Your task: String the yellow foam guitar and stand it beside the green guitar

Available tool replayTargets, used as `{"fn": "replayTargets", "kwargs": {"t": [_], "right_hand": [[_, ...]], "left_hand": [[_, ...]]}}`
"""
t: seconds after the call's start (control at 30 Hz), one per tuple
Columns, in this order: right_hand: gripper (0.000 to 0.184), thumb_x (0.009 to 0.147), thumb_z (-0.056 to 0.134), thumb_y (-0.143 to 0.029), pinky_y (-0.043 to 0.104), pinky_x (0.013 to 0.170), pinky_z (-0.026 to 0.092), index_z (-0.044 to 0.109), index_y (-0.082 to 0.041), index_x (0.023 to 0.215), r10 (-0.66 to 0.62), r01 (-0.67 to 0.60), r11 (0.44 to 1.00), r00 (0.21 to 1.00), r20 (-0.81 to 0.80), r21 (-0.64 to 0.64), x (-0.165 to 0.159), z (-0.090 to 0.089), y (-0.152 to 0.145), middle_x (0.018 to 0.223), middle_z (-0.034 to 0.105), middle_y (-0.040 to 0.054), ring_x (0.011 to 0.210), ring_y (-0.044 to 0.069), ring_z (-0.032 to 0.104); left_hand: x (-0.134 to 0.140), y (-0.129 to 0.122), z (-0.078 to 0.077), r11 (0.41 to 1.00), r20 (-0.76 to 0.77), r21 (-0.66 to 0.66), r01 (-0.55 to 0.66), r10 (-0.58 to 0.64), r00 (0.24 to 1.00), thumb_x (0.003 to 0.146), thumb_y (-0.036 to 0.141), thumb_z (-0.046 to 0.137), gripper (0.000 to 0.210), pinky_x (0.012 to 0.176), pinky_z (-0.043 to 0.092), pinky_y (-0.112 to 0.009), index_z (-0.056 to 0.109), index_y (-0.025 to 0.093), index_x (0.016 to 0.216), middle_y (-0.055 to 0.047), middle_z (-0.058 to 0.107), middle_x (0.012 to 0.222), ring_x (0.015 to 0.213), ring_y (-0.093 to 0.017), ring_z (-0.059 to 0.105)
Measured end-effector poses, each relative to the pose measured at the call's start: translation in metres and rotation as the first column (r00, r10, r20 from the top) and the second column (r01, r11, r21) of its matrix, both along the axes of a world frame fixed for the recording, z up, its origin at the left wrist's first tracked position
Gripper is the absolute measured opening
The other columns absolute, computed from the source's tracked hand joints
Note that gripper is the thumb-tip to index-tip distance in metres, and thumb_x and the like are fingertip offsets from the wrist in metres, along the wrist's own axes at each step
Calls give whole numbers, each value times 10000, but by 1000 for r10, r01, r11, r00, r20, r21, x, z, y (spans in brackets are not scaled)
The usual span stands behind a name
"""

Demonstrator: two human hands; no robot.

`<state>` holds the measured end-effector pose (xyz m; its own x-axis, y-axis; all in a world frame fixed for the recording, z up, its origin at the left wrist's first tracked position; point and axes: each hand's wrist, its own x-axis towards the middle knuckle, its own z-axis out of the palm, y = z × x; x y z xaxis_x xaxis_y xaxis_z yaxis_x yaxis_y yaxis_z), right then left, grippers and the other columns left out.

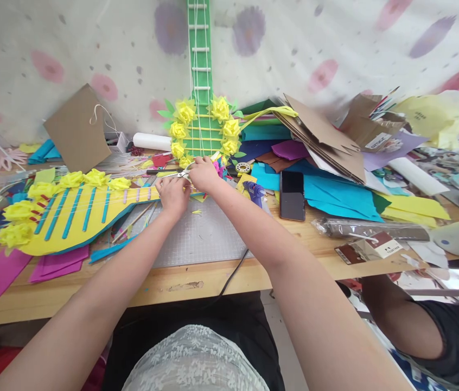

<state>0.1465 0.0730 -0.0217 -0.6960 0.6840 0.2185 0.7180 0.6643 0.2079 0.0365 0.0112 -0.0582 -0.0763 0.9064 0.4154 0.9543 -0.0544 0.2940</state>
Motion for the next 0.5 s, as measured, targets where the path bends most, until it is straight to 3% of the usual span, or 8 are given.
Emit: {"fn": "replayTargets", "kwargs": {"t": [0.1,0.23,0.33,0.5], "right_hand": [[228,800,482,-178,402,824,247,694,-149,879,5,-1,998,997,-71,56,5,6,-3,940,624,119,994,266,394],[213,815,488,-199,399,854,246,681,-182,902,14,12,994,973,-231,112,13,12,-17,1000,603,98,1036,261,368],[220,837,463,-195,391,832,263,681,-165,835,27,-7,997,969,-244,80,16,1,-30,960,607,101,1014,258,386],[275,872,405,-193,383,807,285,675,-148,850,-26,39,998,962,-273,42,12,-25,-39,924,607,110,978,249,408]], "left_hand": [[0,5,5,994,62,-86,-74,79,995,770,273,515,163,956,263,-421,667,234,816,-77,601,1040,1079,-268,430],[-4,19,15,924,158,-367,-109,178,971,687,340,592,184,941,293,-413,687,239,809,-80,566,1139,1141,-299,412],[-8,29,22,854,192,-512,-96,223,956,609,368,638,246,893,332,-398,684,239,813,-77,581,1143,1150,-308,423],[-11,29,31,841,194,-533,-97,234,953,583,401,645,357,837,372,-390,659,234,898,-86,610,1129,1132,-314,465]]}}
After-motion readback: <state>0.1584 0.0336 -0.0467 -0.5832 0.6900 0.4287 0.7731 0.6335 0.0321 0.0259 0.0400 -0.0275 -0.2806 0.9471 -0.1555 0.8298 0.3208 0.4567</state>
